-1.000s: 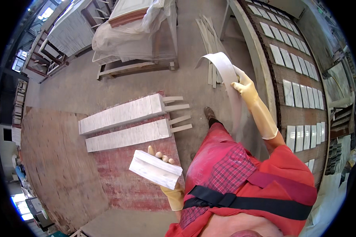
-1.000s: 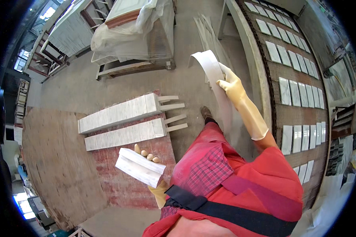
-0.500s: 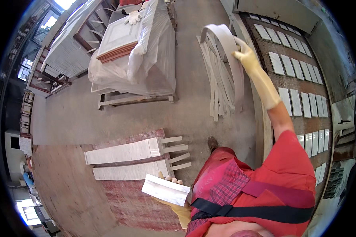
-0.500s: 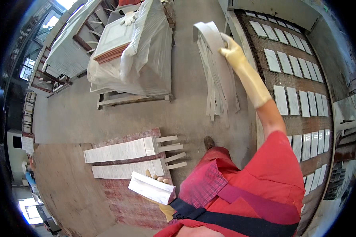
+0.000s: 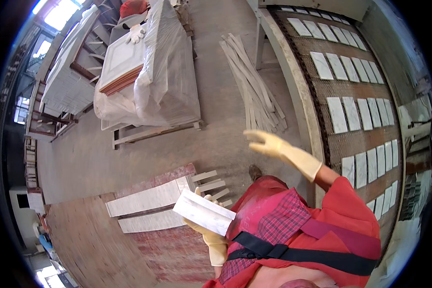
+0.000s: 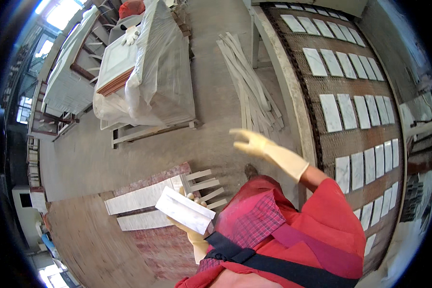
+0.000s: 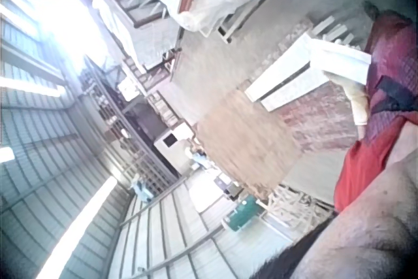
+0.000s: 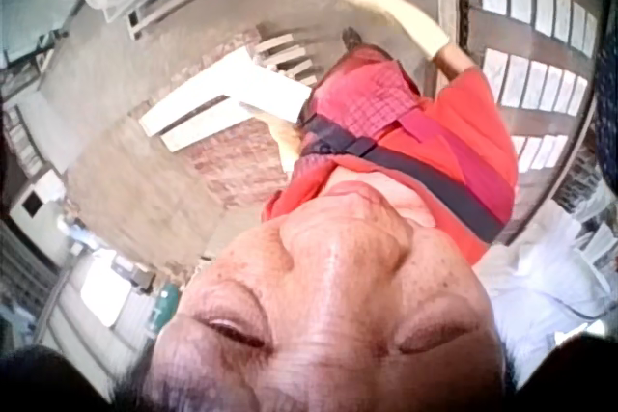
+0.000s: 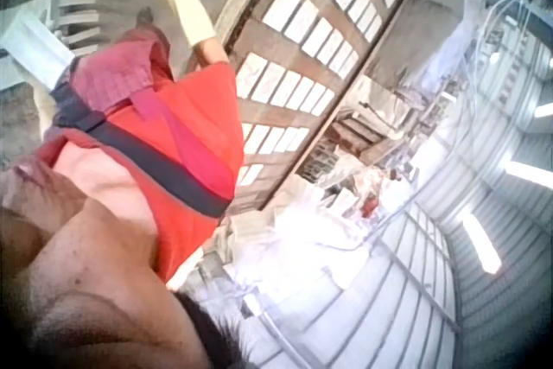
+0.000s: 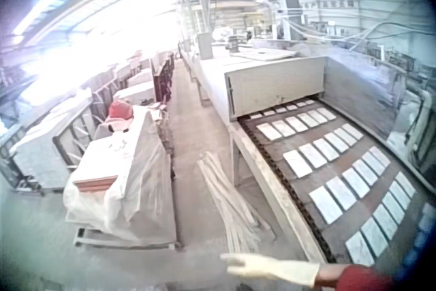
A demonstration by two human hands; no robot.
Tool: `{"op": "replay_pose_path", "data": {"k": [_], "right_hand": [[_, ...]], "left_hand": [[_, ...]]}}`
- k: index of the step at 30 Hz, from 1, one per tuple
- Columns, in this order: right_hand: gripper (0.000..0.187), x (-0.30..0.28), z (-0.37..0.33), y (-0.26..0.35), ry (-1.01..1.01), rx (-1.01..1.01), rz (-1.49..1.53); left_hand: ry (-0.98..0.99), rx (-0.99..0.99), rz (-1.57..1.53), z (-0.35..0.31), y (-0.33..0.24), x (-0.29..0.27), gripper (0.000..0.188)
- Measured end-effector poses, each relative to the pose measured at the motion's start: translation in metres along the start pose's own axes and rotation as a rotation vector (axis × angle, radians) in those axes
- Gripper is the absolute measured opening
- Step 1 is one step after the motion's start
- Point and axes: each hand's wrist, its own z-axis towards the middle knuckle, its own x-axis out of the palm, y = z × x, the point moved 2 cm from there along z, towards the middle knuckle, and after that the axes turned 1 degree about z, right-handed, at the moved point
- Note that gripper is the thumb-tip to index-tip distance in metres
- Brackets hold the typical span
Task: The person picks up stacks of white rectangular tiles from a wooden surface and places them one by one onto a large curved metal mesh rack. The person arranges the tiles in neat rows on the rack, repeatedly moving between the source stack and the rack to fill the available space.
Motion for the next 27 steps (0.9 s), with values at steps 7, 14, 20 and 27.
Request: {"op": "replay_pose_path", "data": {"k": [7,14,20,27], "right_hand": [[0.067,0.115,-0.156,0.085,0.289,-0.009,0.446],[0.087,0.250,-0.258,0.130,0.013,-0.193,0.062],[0.101,0.338,-0.324,0.130,-0.147,0.058,0.138],[0.090,0.370,-0.377,0.107,-0.197,0.157,0.572]], "left_hand": [[-0.006,-0.074,0.252,-0.038,-0.010,-0.014,0.112],[0.230,-0.208,0.328,-0.125,-0.033,-0.074,0.115],[0.289,-0.405,0.323,-0.199,-0.056,-0.114,0.114],[0.320,-0.451,0.414,-0.250,-0.051,-0.101,0.104]]}}
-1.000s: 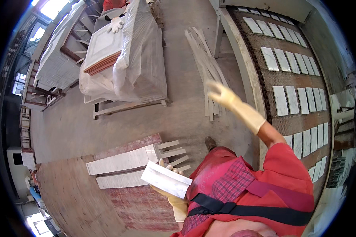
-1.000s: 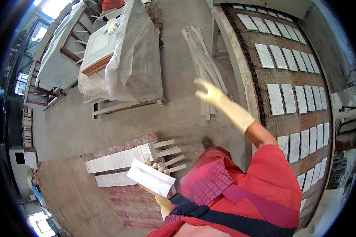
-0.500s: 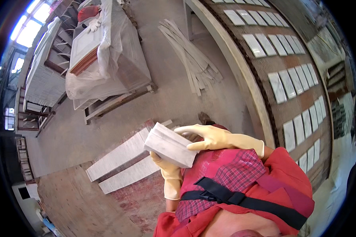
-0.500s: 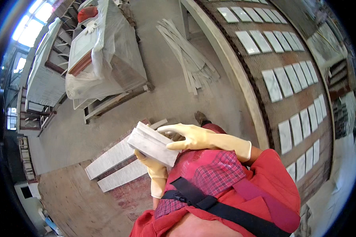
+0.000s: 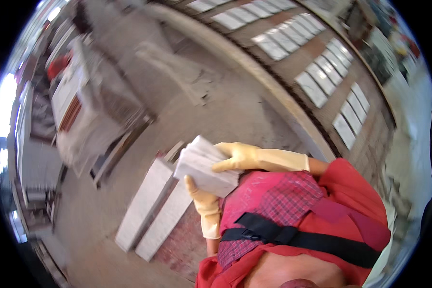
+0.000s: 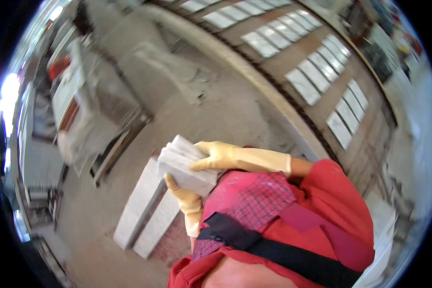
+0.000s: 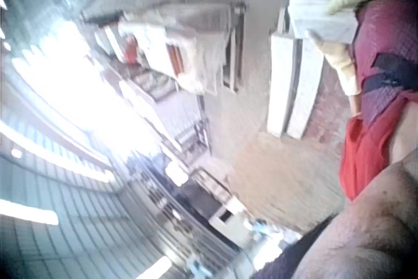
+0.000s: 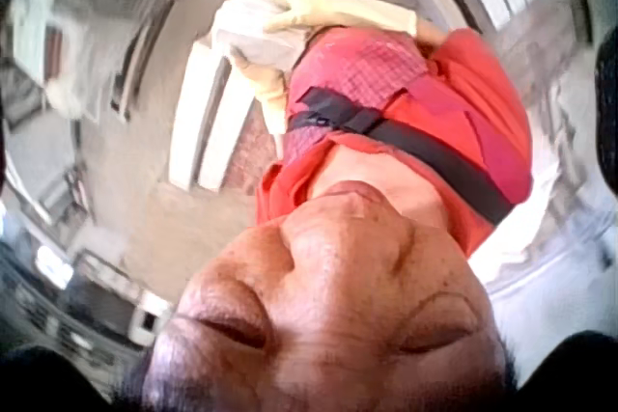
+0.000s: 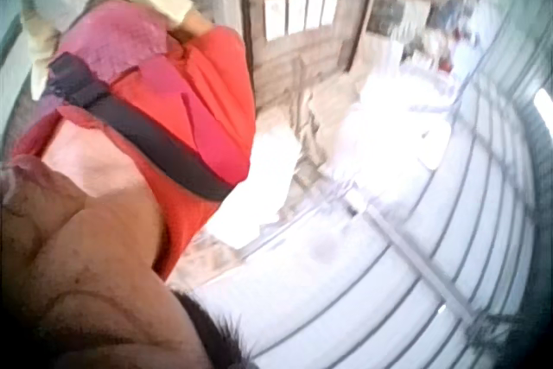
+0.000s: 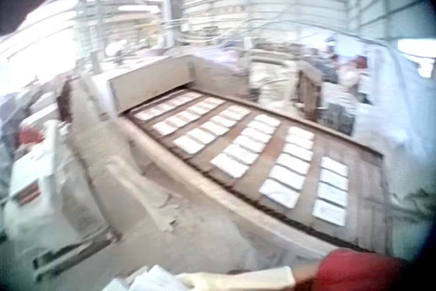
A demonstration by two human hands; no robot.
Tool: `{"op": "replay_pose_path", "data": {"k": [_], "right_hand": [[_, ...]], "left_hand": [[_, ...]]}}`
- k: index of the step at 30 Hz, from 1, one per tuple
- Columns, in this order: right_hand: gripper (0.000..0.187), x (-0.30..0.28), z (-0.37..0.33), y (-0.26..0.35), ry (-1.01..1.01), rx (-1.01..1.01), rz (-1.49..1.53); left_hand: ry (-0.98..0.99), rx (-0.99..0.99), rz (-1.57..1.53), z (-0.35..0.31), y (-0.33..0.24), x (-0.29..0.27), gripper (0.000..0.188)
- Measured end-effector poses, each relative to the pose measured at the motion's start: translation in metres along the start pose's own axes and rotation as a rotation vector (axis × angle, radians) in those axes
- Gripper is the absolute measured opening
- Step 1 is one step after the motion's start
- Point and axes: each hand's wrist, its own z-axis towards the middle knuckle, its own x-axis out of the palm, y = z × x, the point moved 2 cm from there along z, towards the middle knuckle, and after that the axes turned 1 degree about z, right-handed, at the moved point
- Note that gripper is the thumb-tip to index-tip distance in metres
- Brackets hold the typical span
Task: The person picks up stacks of white rectangular tiles from a wooden surface and places them one by one onto a large curved metal mesh rack. The person arranges the tiles in neat rows on the rack, repeatedly moving between the source stack and the rack to fill the available space.
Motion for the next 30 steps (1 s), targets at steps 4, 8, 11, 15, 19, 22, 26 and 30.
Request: {"op": "replay_pose_path", "data": {"k": [4,8,11,15,19,22,26,30], "right_hand": [[0.083,-0.027,-0.024,-0.014,-0.110,-0.058,0.030],[0.077,-0.058,-0.079,-0.056,-0.262,-0.094,0.205],[0.071,-0.078,-0.128,-0.084,-0.376,-0.108,0.379],[0.065,-0.123,-0.190,-0.156,-0.548,-0.147,0.518],[0.063,-0.155,-0.242,-0.189,-0.644,-0.253,0.682],[0.060,-0.188,-0.288,-0.220,-0.691,-0.268,0.758],[0.059,-0.214,-0.328,-0.262,-0.772,-0.296,0.839],[0.052,-0.239,-0.367,-0.281,-0.798,-0.363,0.954]], "left_hand": [[0.033,-0.129,0.000,0.005,0.020,0.033,0.096],[-0.016,-0.292,0.141,-0.004,0.064,0.083,0.090],[0.015,-0.406,0.219,-0.010,0.101,0.114,0.087],[0.081,-0.578,0.268,-0.014,0.185,0.154,0.085],[0.139,-0.647,0.417,-0.024,0.237,0.202,0.085],[0.201,-0.621,0.517,-0.030,0.297,0.230,0.084],[0.233,-0.704,0.571,-0.044,0.346,0.259,0.085],[0.272,-0.728,0.548,-0.048,0.397,0.267,0.088]]}}
